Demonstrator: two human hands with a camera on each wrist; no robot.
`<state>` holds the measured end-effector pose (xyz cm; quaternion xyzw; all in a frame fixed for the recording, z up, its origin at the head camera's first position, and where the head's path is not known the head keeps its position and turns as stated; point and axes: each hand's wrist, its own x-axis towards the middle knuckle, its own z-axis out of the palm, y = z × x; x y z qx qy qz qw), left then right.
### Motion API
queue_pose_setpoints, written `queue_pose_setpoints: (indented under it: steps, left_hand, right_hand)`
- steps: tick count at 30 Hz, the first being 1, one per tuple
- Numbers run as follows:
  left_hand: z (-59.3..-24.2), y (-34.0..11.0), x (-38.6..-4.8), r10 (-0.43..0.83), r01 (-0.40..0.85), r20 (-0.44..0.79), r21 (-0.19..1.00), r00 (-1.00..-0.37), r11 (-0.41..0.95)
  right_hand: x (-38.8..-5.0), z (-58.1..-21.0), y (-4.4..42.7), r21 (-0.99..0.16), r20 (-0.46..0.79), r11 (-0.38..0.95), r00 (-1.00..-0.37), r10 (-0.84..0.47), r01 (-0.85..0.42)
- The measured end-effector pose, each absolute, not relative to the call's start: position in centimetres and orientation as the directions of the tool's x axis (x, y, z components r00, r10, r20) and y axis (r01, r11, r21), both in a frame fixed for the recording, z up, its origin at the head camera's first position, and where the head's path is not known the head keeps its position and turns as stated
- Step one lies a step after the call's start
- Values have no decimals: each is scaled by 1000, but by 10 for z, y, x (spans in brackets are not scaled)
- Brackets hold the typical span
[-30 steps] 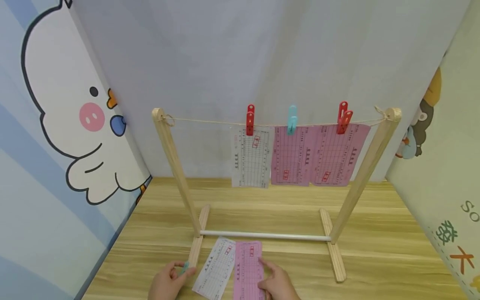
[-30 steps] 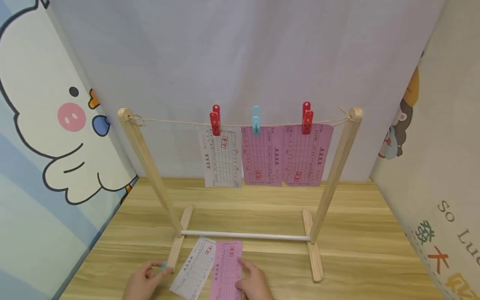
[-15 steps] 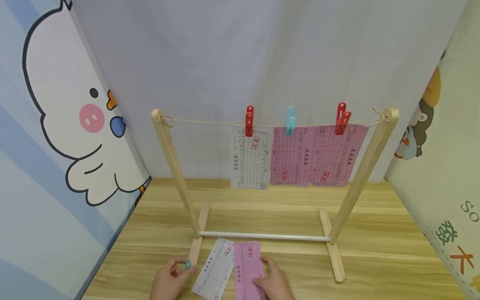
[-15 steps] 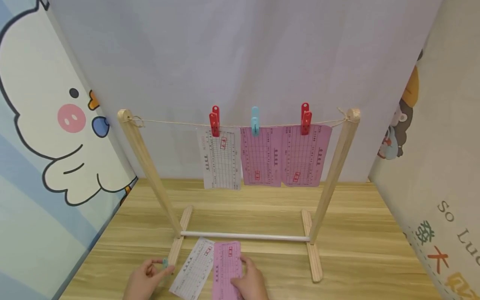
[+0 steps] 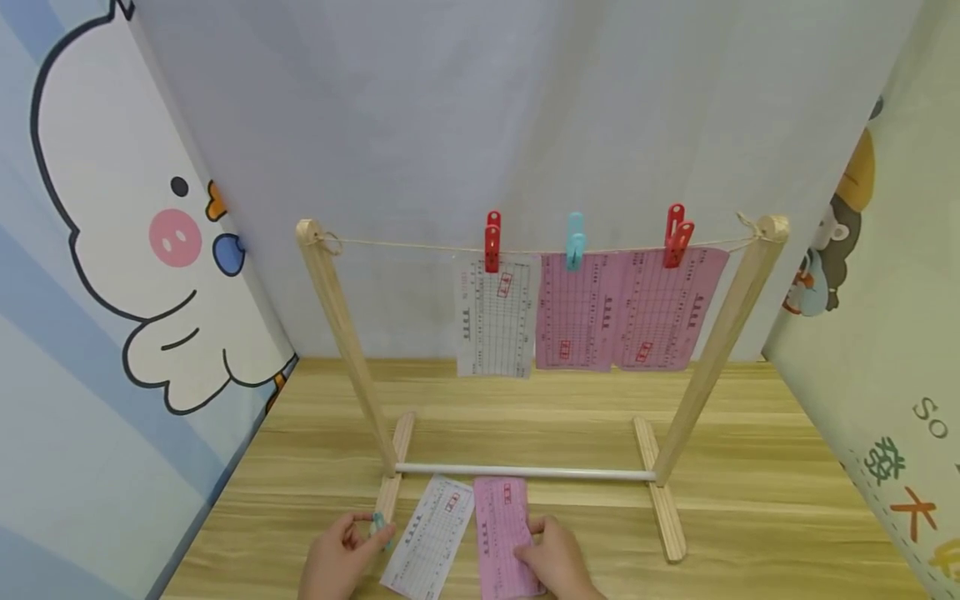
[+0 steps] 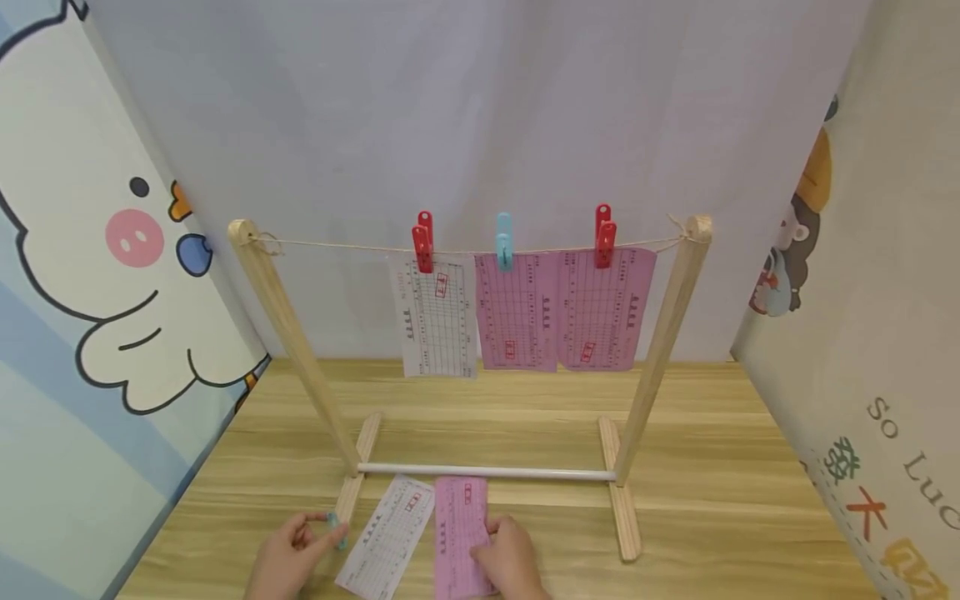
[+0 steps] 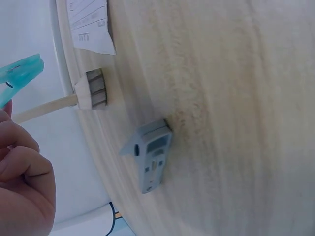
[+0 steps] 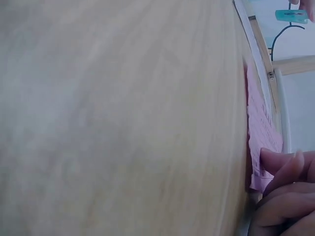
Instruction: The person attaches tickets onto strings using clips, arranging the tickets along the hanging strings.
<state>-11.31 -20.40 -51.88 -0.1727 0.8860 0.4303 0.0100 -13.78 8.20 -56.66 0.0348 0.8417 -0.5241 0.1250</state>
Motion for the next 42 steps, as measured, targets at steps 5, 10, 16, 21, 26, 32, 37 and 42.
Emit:
queue_pose_setpoints:
  steps: [5,10,16,21,26,32,37,42]
  left_hand:
    - [-513,-202,-115,-272,-304,-174,768,-946,564]
    - [-507,-201,-118,-251,-292,-178,782,-951,551]
    - [-496,-200,-120,-250,-275,-165,813,-954,513]
    - [-490,-198,-121,-245,-257,-152,835,-958,486]
    - [-486,-196,-122,-258,-264,-153,837,-954,479]
    - [-478,-194,-122,-269,-256,-139,843,-953,473]
    - [-471,-190,-124,-270,-221,-101,858,-957,463]
    - [-461,-188,-127,-271,-191,-68,867,-960,460]
  right_hand:
    - [-140,-568,88,-877,-242,442,-968,-70,187]
    - [-141,-570,91,-906,-271,352,-961,-59,234]
    - [-138,-570,92,-926,-285,277,-956,-61,259]
    - [-137,-569,90,-932,-269,266,-961,-56,245]
    - [-135,-571,88,-944,-240,248,-968,-68,217]
    - [-128,-570,84,-948,-246,234,-963,-114,215]
    - [-123,-567,79,-955,-218,234,-966,-137,183]
    - [-121,-563,76,-963,-184,226,-972,-149,148]
